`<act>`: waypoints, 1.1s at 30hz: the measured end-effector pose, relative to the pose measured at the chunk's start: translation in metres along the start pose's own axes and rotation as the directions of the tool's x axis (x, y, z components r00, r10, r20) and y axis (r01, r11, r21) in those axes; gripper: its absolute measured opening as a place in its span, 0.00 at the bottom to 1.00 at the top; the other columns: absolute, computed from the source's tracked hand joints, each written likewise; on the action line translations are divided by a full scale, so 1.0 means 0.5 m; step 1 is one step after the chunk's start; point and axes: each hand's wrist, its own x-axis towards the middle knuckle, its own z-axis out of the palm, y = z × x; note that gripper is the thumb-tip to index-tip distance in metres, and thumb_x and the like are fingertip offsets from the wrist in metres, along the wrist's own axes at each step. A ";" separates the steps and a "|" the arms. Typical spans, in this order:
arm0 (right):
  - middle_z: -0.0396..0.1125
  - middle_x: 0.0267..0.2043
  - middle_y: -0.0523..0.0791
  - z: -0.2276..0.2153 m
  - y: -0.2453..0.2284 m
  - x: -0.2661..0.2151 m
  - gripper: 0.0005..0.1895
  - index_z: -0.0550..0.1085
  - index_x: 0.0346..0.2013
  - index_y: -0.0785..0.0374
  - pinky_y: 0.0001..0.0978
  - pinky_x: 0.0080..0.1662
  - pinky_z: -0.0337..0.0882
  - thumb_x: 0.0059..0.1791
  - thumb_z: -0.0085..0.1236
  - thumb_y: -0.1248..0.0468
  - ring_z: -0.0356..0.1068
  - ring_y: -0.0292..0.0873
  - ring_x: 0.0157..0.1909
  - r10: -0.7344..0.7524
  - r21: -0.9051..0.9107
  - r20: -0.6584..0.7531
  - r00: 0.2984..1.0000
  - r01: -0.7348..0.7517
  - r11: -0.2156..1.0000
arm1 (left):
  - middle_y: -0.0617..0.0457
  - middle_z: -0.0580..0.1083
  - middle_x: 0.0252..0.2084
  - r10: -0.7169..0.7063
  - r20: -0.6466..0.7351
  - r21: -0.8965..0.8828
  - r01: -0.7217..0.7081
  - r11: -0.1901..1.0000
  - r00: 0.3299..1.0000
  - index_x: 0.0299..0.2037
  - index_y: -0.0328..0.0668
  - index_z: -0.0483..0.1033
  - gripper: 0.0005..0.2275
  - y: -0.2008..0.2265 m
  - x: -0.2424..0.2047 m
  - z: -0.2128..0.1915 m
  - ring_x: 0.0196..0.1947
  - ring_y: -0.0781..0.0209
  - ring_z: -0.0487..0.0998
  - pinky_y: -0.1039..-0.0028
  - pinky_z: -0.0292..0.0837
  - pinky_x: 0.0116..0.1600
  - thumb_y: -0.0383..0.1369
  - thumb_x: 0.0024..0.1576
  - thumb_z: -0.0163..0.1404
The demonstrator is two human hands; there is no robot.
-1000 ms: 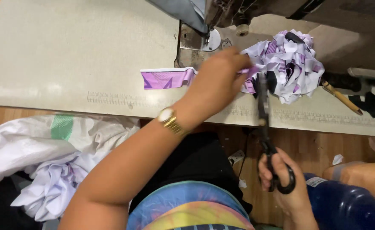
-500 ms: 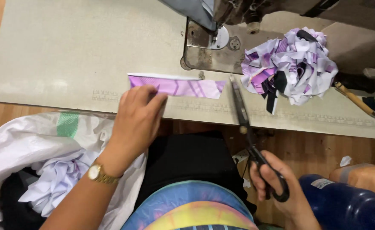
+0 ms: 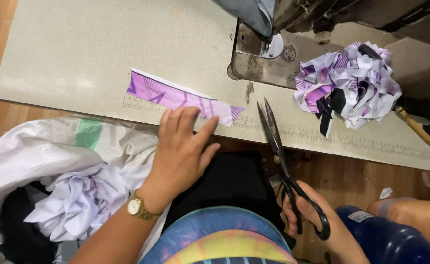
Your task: Cutting fabric scraps into smaller pieces using scissors at a sewing workstation
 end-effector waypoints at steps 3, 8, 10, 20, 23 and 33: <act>0.66 0.28 0.51 -0.012 -0.002 -0.004 0.27 0.73 0.39 0.69 0.41 0.32 0.70 0.54 0.54 0.43 0.71 0.50 0.23 0.111 -0.116 -0.042 0.993 -0.116 0.987 | 0.39 0.65 0.68 -0.051 0.069 0.071 0.046 0.996 0.996 0.69 0.54 0.74 0.26 0.011 -0.006 0.021 0.72 0.37 0.63 0.37 0.52 0.78 0.46 0.60 0.61; 0.61 0.31 0.50 -0.016 -0.012 -0.007 0.27 0.74 0.53 0.71 0.43 0.35 0.70 0.53 0.59 0.49 0.64 0.49 0.30 0.246 0.006 0.129 0.961 -0.249 0.969 | 0.38 0.64 0.72 -0.016 0.092 -0.036 0.020 0.999 0.996 0.68 0.53 0.74 0.24 0.009 -0.022 0.018 0.75 0.31 0.59 0.32 0.50 0.78 0.39 0.61 0.60; 0.63 0.34 0.49 -0.019 -0.019 -0.004 0.30 0.76 0.54 0.70 0.42 0.36 0.71 0.50 0.61 0.47 0.65 0.47 0.31 0.274 -0.056 0.125 0.954 -0.268 0.962 | 0.38 0.63 0.74 -0.021 0.089 -0.073 0.027 0.997 0.996 0.68 0.52 0.74 0.24 0.002 -0.026 0.014 0.77 0.32 0.58 0.31 0.50 0.78 0.37 0.60 0.60; 0.65 0.35 0.41 -0.006 -0.025 0.052 0.26 0.73 0.39 0.60 0.32 0.38 0.67 0.52 0.60 0.39 0.65 0.37 0.35 0.020 -0.355 0.221 0.975 0.062 0.933 | 0.40 0.60 0.75 -0.045 0.073 -0.116 0.053 0.992 0.996 0.70 0.57 0.73 0.27 0.001 -0.037 0.032 0.79 0.33 0.55 0.30 0.50 0.78 0.37 0.59 0.63; 0.62 0.36 0.44 -0.009 -0.002 0.052 0.20 0.71 0.40 0.63 0.33 0.29 0.74 0.53 0.64 0.49 0.66 0.38 0.31 0.085 -0.205 0.179 0.980 -0.048 0.978 | 0.41 0.60 0.76 -0.047 0.079 -0.121 0.057 0.991 0.996 0.71 0.58 0.73 0.27 -0.002 -0.038 0.035 0.80 0.34 0.55 0.31 0.49 0.79 0.37 0.59 0.63; 0.65 0.31 0.45 -0.031 0.001 0.046 0.19 0.73 0.39 0.64 0.33 0.23 0.74 0.50 0.68 0.52 0.64 0.39 0.24 0.201 -0.287 0.026 0.979 -0.185 0.940 | 0.41 0.61 0.76 -0.048 0.069 -0.125 0.056 0.991 0.996 0.71 0.59 0.73 0.28 -0.008 -0.043 0.043 0.80 0.34 0.56 0.33 0.49 0.79 0.36 0.58 0.63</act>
